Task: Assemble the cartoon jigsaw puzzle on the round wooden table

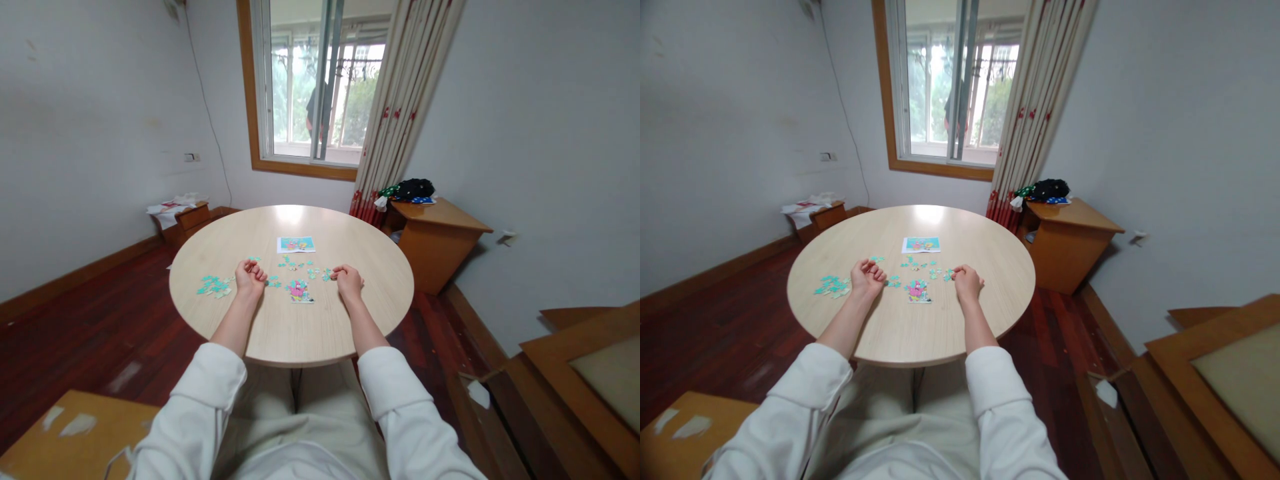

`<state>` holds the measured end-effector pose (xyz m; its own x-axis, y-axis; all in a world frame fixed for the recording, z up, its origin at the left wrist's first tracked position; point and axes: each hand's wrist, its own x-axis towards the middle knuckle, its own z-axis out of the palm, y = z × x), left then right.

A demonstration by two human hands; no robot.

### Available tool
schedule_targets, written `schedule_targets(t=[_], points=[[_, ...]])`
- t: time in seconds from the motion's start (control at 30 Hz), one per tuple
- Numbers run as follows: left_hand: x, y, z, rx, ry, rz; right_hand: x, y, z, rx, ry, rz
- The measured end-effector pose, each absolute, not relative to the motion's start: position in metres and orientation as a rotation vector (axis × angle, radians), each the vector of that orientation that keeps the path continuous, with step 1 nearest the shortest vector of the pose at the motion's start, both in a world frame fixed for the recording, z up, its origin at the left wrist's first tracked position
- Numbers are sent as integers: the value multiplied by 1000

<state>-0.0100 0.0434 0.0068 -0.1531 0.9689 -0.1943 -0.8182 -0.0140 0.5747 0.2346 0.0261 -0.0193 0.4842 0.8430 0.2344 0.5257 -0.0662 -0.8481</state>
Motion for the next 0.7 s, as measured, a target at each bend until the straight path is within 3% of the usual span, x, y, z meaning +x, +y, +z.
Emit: schedule_targets(t=[0.27,0.7], points=[[-9,41,10,274,663,1598,241,31,-26,-1798,-1227,258],[-9,42,8,289,662,1598,256,44,-32,-1495,-821,447]])
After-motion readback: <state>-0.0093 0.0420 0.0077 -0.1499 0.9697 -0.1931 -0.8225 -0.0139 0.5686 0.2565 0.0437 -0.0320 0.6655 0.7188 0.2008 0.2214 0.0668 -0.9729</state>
